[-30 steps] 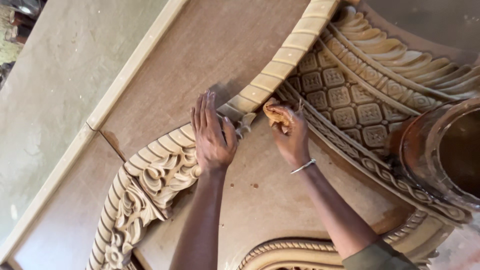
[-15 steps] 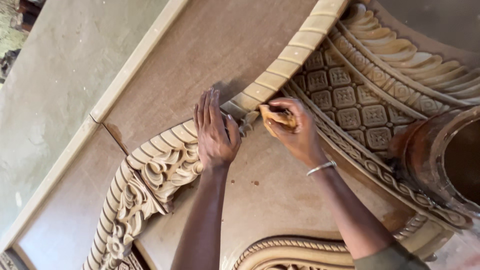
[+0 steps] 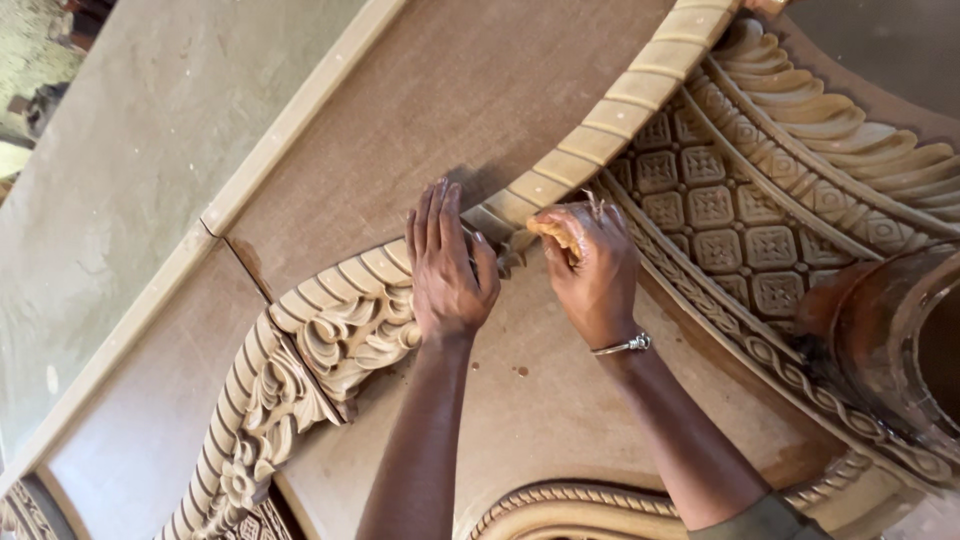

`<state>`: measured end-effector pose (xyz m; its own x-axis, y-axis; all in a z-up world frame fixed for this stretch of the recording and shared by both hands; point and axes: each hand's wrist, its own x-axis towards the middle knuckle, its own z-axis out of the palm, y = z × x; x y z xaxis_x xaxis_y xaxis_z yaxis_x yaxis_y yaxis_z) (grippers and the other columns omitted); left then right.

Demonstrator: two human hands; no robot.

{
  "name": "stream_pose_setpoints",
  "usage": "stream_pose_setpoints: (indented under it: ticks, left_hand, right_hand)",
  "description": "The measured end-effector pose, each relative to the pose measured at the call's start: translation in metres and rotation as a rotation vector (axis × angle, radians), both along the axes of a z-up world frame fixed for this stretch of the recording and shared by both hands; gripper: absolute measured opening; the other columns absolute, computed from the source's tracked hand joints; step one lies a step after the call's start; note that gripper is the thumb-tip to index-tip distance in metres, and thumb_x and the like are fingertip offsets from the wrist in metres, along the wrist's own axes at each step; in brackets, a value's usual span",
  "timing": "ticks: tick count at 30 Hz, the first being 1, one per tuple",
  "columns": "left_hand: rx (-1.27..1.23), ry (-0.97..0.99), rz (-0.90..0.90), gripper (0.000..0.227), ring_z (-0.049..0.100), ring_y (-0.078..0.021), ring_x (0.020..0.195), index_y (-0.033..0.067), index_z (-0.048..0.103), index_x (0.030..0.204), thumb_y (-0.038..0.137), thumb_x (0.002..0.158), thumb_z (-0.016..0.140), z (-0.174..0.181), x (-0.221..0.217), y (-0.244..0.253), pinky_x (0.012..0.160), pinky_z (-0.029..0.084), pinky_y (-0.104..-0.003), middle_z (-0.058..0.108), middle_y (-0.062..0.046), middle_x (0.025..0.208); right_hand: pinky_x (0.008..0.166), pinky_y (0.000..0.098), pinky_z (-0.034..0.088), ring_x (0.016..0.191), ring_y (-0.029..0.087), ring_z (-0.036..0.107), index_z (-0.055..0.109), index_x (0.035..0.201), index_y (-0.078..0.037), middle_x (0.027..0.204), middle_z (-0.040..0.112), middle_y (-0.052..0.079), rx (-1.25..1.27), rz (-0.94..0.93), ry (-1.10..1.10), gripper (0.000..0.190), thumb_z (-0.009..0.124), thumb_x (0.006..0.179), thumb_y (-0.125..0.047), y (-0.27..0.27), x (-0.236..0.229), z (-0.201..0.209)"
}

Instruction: The person applies a liquid finish to a carved wooden headboard using a cloth. They repeatedly dip the cloth into a metal can and wipe the finish onto the ornate edges and flat surfaces of the headboard.

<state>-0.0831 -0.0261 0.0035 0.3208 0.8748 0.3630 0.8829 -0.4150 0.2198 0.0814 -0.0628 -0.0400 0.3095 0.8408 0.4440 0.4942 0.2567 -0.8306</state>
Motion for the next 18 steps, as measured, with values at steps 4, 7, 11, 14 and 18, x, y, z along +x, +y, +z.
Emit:
stream_pose_setpoints:
  ticks: [4, 7, 11, 14, 18]
  left_hand:
    - [-0.004, 0.015, -0.005, 0.059, 0.038, -0.0401, 0.151, -0.0025, 0.043, 0.15, 0.017, 0.095, 0.053, 0.0, 0.001, 0.001, 0.128, 0.025, -0.055, 0.047, -0.023, 0.157]
    - [-0.011, 0.035, -0.021, 0.061, 0.038, -0.0405, 0.151, -0.0028, 0.043, 0.15, 0.018, 0.094, 0.053, 0.001, 0.001, 0.0, 0.127, 0.024, -0.056, 0.046, -0.023, 0.157]
    - [-0.017, 0.038, -0.021, 0.06, 0.038, -0.0402, 0.151, -0.0018, 0.043, 0.151, 0.018, 0.095, 0.053, 0.0, 0.001, -0.003, 0.128, 0.025, -0.055, 0.046, -0.022, 0.157]
    - [-0.004, 0.02, -0.024, 0.06, 0.038, -0.0403, 0.15, -0.0018, 0.043, 0.15, 0.018, 0.094, 0.054, 0.002, 0.002, 0.001, 0.127, 0.025, -0.055, 0.047, -0.023, 0.157]
    - [0.002, 0.031, -0.024, 0.057, 0.038, -0.0396, 0.151, -0.0018, 0.043, 0.151, 0.017, 0.097, 0.052, -0.003, -0.003, -0.002, 0.128, 0.025, -0.055, 0.047, -0.022, 0.157]
  right_hand:
    - [0.09, 0.0416, 0.053, 0.095, 0.028, 0.07, 0.073, 0.112, -0.012, 0.108, 0.076, 0.005, -0.02, 0.048, -0.024, 0.025, 0.077, 0.088, -0.004, 0.002, 0.005, -0.001]
    - [0.086, 0.0405, 0.053, 0.092, 0.026, 0.07, 0.074, 0.11, -0.013, 0.105, 0.076, 0.004, -0.063, 0.067, -0.068, 0.026, 0.078, 0.085, -0.006, 0.004, 0.006, 0.003]
    - [0.09, 0.0324, 0.055, 0.102, 0.02, 0.07, 0.07, 0.113, -0.008, 0.111, 0.073, 0.007, -0.055, 0.057, 0.147, 0.025, 0.075, 0.089, -0.001, -0.006, 0.008, -0.007]
    - [0.092, 0.0246, 0.054, 0.105, 0.01, 0.066, 0.065, 0.12, -0.006, 0.114, 0.069, 0.005, -0.14, 0.11, 0.633, 0.026, 0.072, 0.095, -0.001, -0.005, 0.01, -0.031]
    - [0.095, 0.0245, 0.055, 0.106, 0.008, 0.065, 0.063, 0.118, -0.002, 0.114, 0.068, 0.003, -0.125, 0.196, 0.791, 0.021, 0.07, 0.098, 0.001, -0.007, -0.025, -0.067]
